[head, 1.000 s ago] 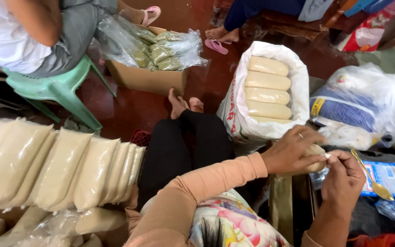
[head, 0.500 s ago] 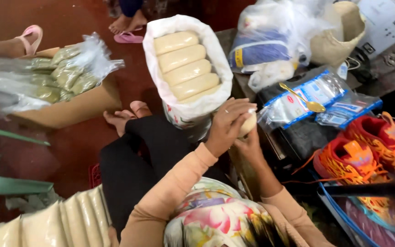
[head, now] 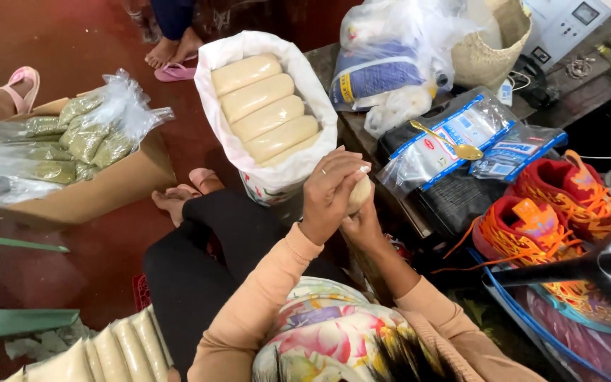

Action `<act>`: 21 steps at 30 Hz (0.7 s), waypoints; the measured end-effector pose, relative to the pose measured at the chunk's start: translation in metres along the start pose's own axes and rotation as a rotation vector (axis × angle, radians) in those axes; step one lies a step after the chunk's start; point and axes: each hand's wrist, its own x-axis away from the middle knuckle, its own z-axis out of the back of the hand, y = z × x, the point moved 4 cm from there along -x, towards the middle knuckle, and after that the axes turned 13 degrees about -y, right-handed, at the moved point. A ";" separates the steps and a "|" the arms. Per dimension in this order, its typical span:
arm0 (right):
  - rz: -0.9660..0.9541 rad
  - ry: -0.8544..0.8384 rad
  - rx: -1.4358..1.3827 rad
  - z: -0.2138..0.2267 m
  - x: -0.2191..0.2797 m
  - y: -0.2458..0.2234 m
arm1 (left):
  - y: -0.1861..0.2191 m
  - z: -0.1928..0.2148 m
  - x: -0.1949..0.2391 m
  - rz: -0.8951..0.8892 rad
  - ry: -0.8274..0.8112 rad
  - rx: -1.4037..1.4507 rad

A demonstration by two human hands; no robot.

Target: The person fills small plastic bags with a white powder using a spoon and then ties the bags closed by hand.

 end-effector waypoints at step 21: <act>0.004 -0.062 -0.160 0.030 0.010 0.025 | -0.007 -0.002 -0.005 0.279 -0.163 0.278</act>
